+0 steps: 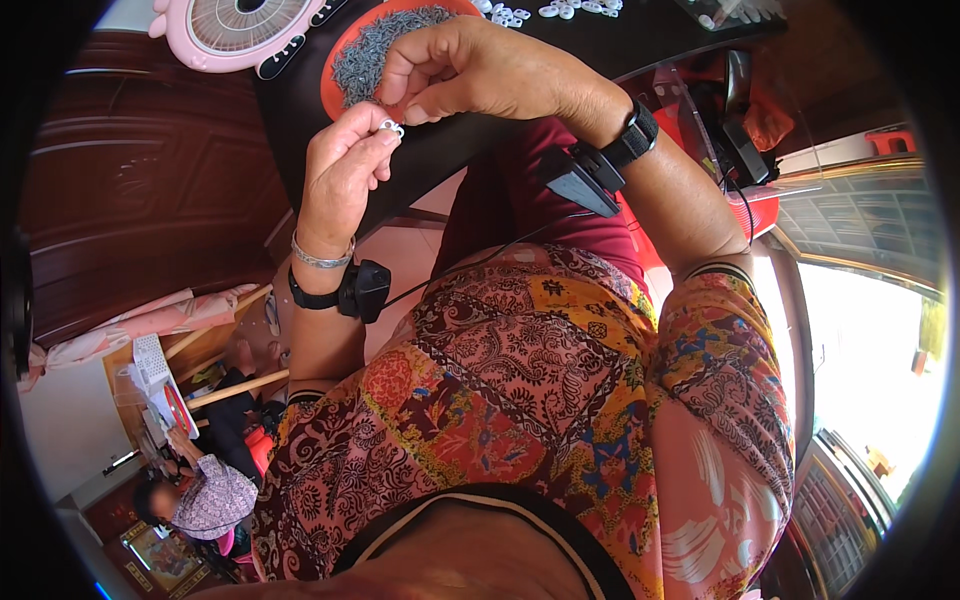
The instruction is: Assembling small white plastic components by hand.
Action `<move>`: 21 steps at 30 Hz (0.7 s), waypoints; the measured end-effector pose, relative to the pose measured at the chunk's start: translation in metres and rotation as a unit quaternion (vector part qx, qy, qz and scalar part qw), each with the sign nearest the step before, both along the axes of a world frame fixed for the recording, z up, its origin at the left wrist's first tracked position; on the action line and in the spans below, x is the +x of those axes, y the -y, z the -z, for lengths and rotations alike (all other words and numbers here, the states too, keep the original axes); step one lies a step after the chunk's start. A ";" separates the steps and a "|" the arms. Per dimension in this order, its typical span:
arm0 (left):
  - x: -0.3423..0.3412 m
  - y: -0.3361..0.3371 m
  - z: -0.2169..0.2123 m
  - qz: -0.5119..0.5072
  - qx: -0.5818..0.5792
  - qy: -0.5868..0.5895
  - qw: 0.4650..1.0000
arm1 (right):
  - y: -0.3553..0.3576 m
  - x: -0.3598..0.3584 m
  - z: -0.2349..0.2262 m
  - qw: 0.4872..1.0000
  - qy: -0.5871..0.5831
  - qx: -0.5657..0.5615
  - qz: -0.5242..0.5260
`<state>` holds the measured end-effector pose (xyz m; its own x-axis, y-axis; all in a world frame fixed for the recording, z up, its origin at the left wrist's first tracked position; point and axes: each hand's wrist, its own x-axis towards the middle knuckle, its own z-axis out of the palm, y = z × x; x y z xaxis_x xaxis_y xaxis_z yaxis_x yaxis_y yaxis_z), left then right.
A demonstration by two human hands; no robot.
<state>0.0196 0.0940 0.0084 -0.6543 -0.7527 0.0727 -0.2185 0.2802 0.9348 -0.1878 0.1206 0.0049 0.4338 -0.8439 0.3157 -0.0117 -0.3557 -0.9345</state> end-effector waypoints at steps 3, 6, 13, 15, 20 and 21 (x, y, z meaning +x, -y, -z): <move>0.000 0.000 -0.001 0.007 0.004 -0.005 1.000 | -0.001 -0.001 0.000 1.000 -0.009 -0.003 0.008; -0.001 0.000 0.000 0.010 -0.007 0.001 1.000 | -0.001 0.000 -0.001 1.000 -0.011 -0.003 0.007; -0.002 -0.001 0.000 0.012 -0.008 0.003 1.000 | -0.002 0.000 -0.001 0.999 -0.028 -0.021 0.014; -0.001 -0.001 0.000 0.013 -0.005 0.002 1.000 | -0.002 0.000 0.001 0.999 -0.029 -0.020 0.015; -0.001 -0.001 0.003 0.019 -0.019 0.015 1.000 | -0.004 0.002 -0.002 0.999 -0.036 -0.015 0.017; 0.000 0.000 0.005 0.025 -0.032 0.022 0.999 | -0.004 0.003 -0.002 0.999 -0.036 -0.014 0.016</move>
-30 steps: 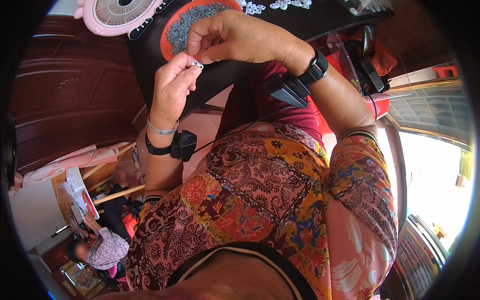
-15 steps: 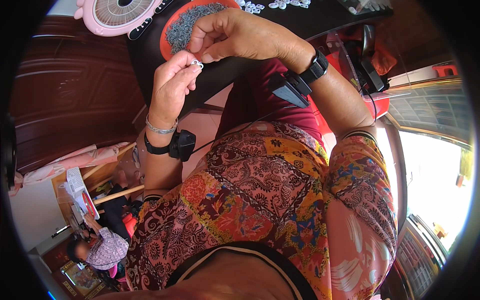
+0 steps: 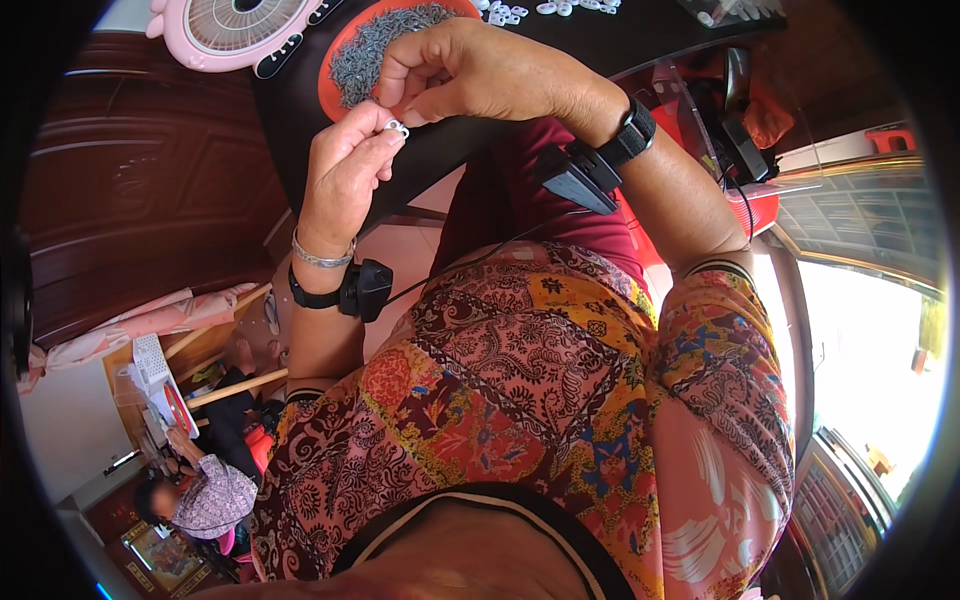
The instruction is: Assembling small white plastic components by hand.
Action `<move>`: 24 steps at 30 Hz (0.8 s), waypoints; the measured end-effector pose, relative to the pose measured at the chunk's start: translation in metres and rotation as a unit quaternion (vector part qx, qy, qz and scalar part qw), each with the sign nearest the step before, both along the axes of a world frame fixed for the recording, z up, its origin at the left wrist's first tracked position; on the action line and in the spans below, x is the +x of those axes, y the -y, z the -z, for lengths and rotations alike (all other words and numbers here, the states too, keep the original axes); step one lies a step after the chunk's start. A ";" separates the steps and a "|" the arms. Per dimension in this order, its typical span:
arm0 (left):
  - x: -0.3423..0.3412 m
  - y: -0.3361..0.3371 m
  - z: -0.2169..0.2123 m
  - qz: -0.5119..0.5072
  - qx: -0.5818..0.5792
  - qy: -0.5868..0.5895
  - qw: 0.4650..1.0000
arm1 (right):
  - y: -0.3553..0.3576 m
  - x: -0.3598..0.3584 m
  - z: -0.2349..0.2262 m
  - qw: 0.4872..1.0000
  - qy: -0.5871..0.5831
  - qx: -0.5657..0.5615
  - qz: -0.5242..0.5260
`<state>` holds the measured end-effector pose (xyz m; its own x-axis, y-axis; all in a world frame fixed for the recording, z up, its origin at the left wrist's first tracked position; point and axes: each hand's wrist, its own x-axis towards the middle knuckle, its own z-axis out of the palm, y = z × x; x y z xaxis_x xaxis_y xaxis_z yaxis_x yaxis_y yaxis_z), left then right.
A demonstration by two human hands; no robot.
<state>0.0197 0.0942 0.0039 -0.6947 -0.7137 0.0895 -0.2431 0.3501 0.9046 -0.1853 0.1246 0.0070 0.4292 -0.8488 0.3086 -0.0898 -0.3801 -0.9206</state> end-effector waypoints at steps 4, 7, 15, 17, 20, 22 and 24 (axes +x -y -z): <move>0.000 0.000 0.003 0.003 0.004 -0.010 1.000 | 0.000 0.002 0.001 1.000 -0.011 -0.009 0.009; -0.001 0.000 0.004 -0.003 -0.020 -0.013 1.000 | -0.002 0.004 -0.001 0.998 -0.057 -0.030 0.029; 0.000 -0.005 0.008 0.019 -0.037 -0.032 0.999 | -0.004 0.009 0.002 0.998 -0.046 -0.031 0.018; 0.000 -0.006 0.010 0.018 -0.028 -0.033 0.999 | -0.002 0.010 0.005 0.998 -0.033 -0.044 0.016; 0.001 -0.005 0.017 0.014 -0.015 -0.024 0.999 | -0.004 0.010 0.005 0.997 -0.066 -0.011 0.030; -0.001 -0.005 0.021 -0.006 0.041 -0.037 0.998 | -0.003 0.003 0.010 0.996 -0.068 -0.036 0.048; -0.004 -0.010 0.022 -0.016 0.071 -0.060 0.996 | -0.006 -0.013 0.008 0.978 -0.155 -0.086 0.111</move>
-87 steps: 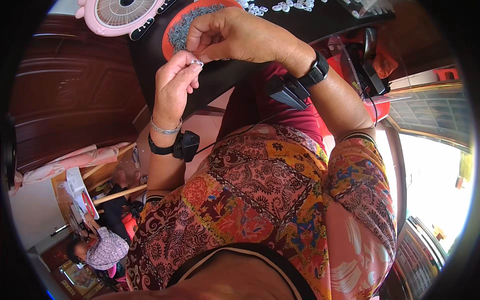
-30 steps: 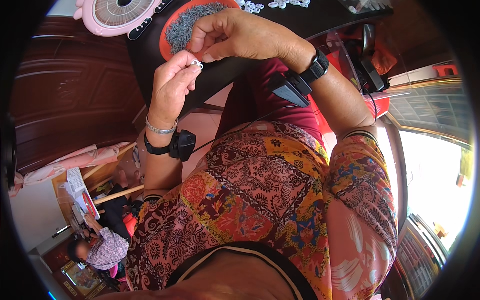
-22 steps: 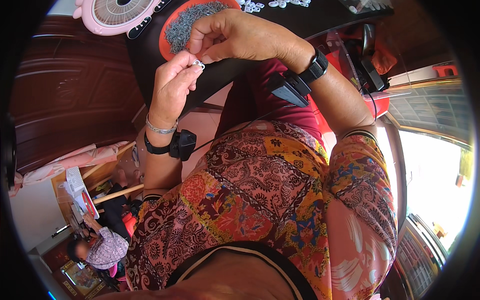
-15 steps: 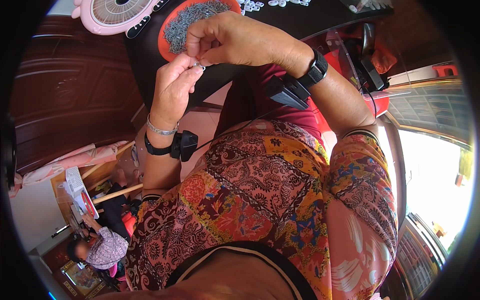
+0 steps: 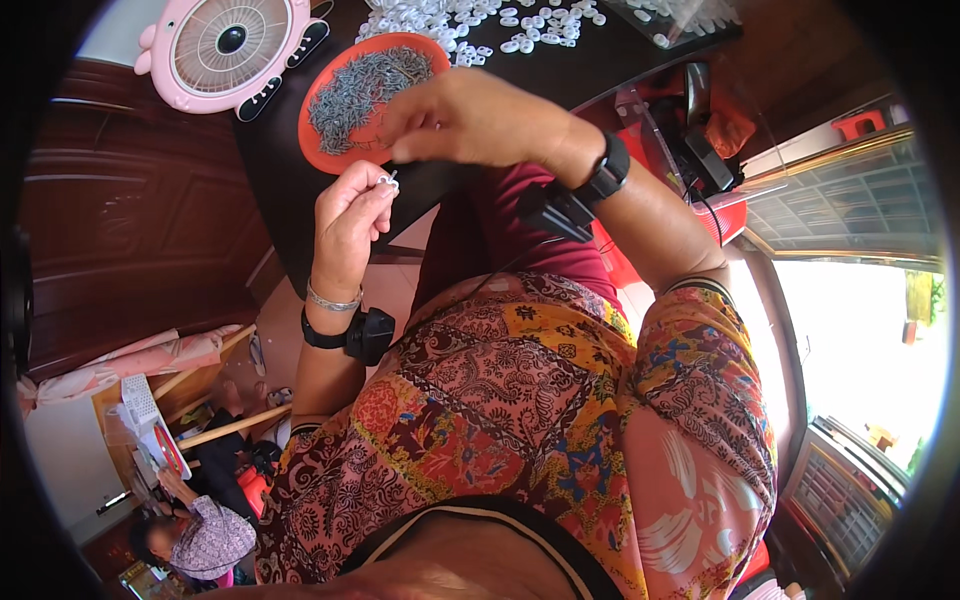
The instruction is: Assembling small white plastic components by hand.
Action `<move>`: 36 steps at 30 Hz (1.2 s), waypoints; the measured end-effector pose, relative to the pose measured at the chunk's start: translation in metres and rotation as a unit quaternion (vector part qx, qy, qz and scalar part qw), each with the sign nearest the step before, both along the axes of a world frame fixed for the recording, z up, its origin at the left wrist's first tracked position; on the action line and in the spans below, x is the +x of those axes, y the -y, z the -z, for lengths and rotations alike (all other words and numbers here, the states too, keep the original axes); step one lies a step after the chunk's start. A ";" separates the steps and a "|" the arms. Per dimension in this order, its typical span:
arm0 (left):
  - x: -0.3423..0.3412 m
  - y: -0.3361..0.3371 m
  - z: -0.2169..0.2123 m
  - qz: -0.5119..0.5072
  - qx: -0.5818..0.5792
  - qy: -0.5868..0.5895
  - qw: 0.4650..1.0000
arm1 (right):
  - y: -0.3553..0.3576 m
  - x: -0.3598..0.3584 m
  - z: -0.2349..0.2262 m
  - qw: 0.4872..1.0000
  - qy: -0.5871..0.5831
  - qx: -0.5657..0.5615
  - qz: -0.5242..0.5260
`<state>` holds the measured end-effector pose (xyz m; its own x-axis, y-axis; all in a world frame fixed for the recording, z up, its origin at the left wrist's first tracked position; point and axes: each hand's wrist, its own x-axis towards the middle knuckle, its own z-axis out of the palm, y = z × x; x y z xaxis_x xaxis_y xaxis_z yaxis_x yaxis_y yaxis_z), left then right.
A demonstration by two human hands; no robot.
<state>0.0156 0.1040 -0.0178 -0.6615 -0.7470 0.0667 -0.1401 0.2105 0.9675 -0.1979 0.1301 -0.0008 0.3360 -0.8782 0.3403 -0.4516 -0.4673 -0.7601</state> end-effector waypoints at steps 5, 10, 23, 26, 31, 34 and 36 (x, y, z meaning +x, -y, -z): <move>-0.001 -0.005 0.010 -0.032 0.101 -0.081 0.991 | 0.016 -0.070 0.000 0.941 -0.205 -0.068 0.259; -0.001 -0.002 0.016 -0.053 0.154 -0.109 0.981 | 0.035 -0.101 0.016 0.890 -0.355 -0.144 0.246; -0.005 -0.002 0.010 -0.048 0.174 -0.127 0.975 | 0.039 -0.078 0.001 0.956 -0.129 -0.043 0.260; -0.011 -0.002 0.004 -0.042 0.175 -0.144 0.973 | 0.024 -0.058 -0.003 0.952 0.150 0.153 0.218; -0.023 -0.006 0.002 -0.034 0.150 -0.149 0.977 | -0.001 -0.022 0.016 0.932 0.325 0.156 0.037; -0.027 -0.010 0.007 -0.054 0.138 -0.169 0.974 | -0.007 -0.005 0.031 0.910 0.377 0.173 0.018; -0.026 -0.013 0.010 -0.068 0.133 -0.169 0.974 | -0.012 0.006 0.039 0.876 0.448 0.177 0.017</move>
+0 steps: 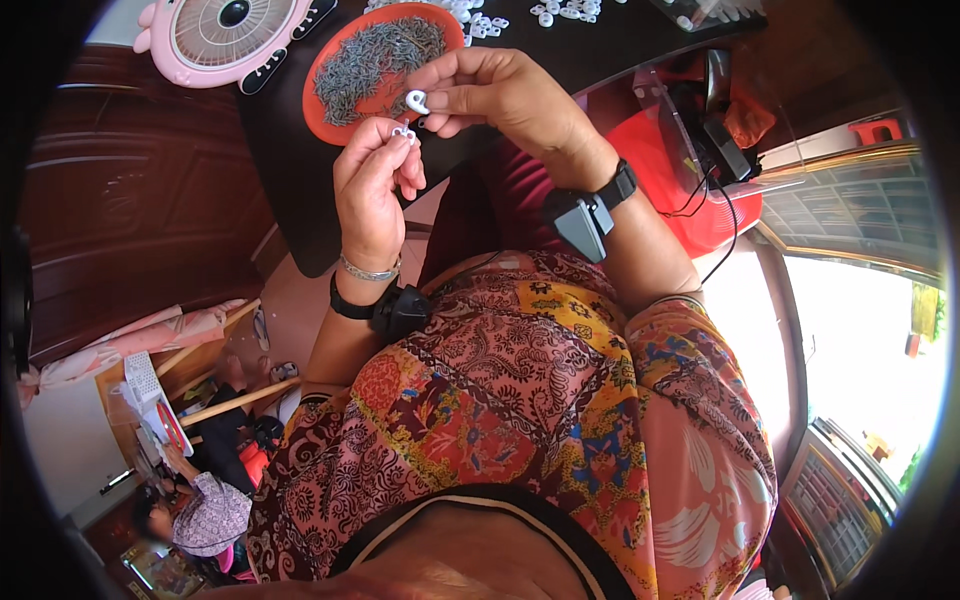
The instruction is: Assembling small white plastic components by hand.
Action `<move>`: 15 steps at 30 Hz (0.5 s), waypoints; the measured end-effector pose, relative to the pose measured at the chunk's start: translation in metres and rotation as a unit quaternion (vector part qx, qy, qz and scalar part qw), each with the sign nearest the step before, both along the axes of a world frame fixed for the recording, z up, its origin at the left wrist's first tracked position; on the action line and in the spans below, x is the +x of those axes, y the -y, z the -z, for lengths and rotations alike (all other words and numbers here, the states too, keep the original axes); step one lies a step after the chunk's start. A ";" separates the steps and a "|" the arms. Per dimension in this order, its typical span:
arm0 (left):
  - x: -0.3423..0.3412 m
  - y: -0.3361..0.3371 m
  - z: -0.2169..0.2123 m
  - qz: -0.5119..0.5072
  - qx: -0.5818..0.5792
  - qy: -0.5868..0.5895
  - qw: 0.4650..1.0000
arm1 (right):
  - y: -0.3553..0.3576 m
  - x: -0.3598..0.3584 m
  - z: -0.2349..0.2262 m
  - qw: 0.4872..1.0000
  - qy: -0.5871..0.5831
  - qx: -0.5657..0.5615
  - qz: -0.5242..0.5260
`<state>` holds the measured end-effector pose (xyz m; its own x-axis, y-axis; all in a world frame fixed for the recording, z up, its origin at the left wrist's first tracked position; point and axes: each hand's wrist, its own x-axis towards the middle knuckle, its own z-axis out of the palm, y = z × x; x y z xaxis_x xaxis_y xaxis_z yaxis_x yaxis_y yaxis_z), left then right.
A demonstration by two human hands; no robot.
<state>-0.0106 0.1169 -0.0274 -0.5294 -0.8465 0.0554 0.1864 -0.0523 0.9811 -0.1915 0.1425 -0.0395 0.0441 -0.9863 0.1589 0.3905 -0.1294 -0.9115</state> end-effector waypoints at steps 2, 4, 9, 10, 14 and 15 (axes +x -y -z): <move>0.001 -0.002 0.002 -0.001 -0.002 0.014 1.000 | -0.003 0.005 0.003 1.000 0.027 0.008 -0.002; 0.001 -0.004 0.003 0.002 -0.004 0.030 1.000 | -0.006 0.008 0.009 0.999 0.041 0.010 -0.025; 0.001 -0.006 0.008 -0.021 -0.020 0.027 0.999 | -0.012 0.009 0.011 0.999 0.023 0.010 -0.021; 0.001 -0.007 0.008 -0.019 -0.019 0.029 0.999 | -0.012 0.009 0.010 1.000 0.008 0.003 -0.015; 0.000 -0.007 0.008 -0.020 -0.021 0.037 0.999 | -0.016 0.009 0.006 1.000 -0.020 -0.007 0.009; 0.000 -0.008 0.008 -0.020 -0.020 0.035 0.999 | -0.016 0.008 0.006 1.000 -0.022 -0.010 0.010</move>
